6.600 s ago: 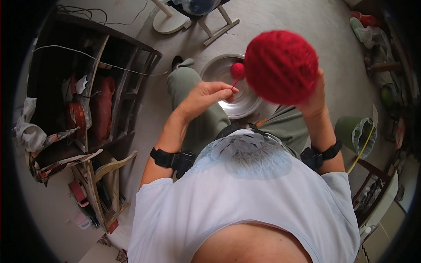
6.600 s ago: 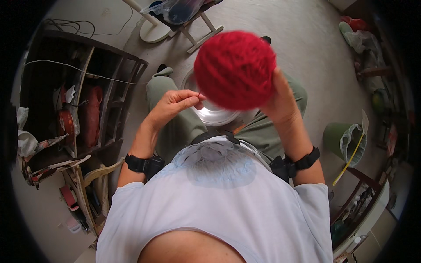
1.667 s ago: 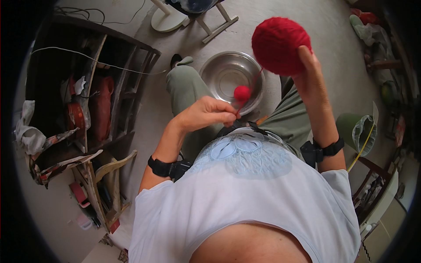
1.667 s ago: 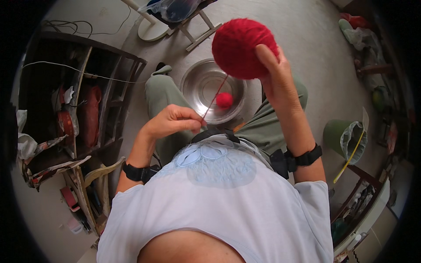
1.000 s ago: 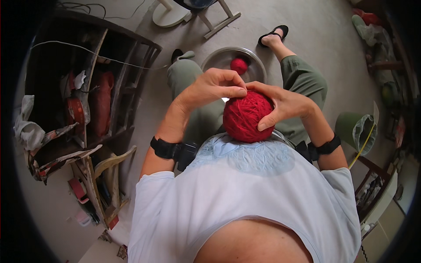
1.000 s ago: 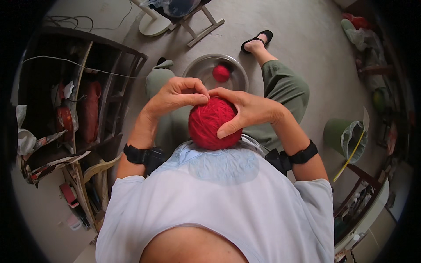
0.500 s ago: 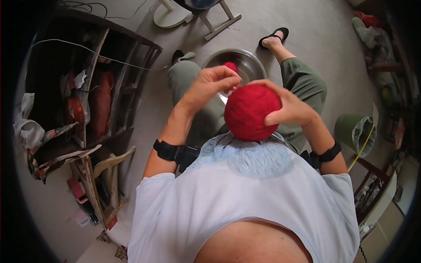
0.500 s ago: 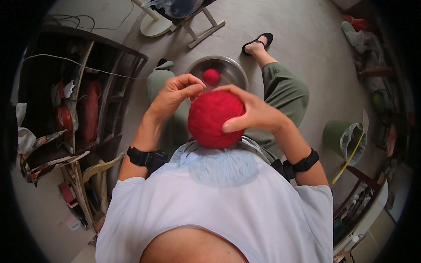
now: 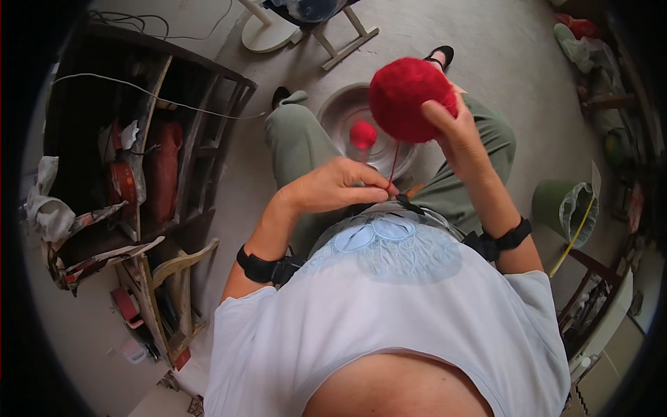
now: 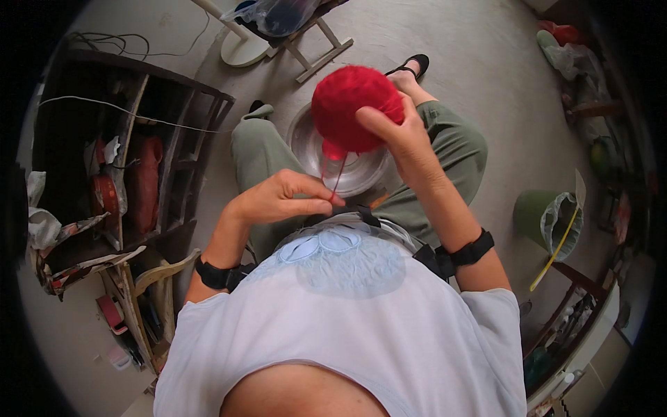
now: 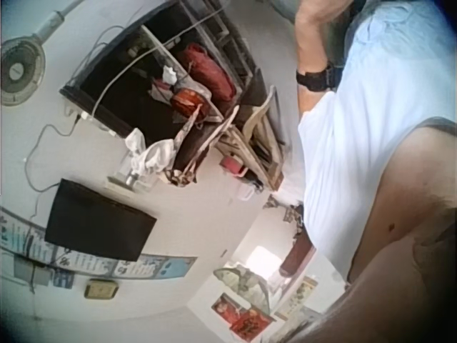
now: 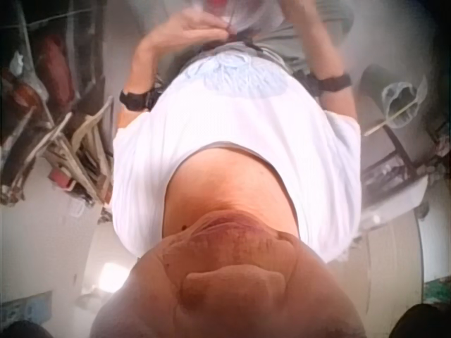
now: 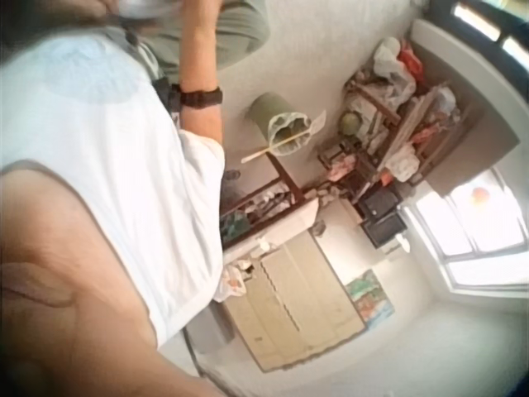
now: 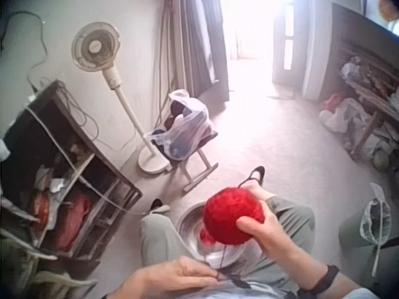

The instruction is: The person winds red yarn from a smaller bundle into a large ball by hand while holding the ball over a metal bowl.

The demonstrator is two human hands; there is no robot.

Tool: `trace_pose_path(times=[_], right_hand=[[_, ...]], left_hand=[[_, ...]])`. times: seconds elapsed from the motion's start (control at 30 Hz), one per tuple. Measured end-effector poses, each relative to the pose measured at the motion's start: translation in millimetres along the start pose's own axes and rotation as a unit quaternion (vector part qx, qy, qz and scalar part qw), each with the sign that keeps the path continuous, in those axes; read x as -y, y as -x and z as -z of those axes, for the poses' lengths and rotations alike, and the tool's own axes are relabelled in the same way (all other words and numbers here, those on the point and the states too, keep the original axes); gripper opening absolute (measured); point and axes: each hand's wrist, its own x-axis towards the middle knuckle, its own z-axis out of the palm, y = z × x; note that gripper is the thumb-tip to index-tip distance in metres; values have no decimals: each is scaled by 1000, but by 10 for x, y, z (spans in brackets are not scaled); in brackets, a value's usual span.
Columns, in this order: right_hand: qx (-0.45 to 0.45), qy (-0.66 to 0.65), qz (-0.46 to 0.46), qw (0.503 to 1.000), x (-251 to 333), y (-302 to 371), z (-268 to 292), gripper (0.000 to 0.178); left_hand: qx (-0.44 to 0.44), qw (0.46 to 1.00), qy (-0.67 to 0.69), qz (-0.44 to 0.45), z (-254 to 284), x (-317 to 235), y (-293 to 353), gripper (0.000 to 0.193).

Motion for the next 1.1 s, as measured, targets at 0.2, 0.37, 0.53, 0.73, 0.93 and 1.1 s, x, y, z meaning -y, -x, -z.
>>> trace_pose_path(times=[0.2, 0.37, 0.53, 0.73, 0.93, 1.1], right_hand=[[74, 275, 95, 954, -145, 50, 165, 85], [208, 179, -136, 952, 30, 172, 145, 87], [271, 89, -200, 937, 108, 213, 104, 102], [184, -82, -53, 978, 270, 186, 253, 96], [121, -80, 61, 987, 301, -52, 310, 68], [17, 120, 47, 992, 77, -65, 123, 73]], left_hand=[[-9, 997, -71, -35, 255, -441, -14, 12], [-69, 992, -65, -88, 431, -496, -138, 9], [-77, 994, 48, -64, 441, -177, -293, 14], [-150, 982, 113, -33, 363, 226, -162, 20], [-63, 994, 74, 52, 178, 175, 94, 18], [35, 999, -1, -23, 124, -226, 128, 13]])
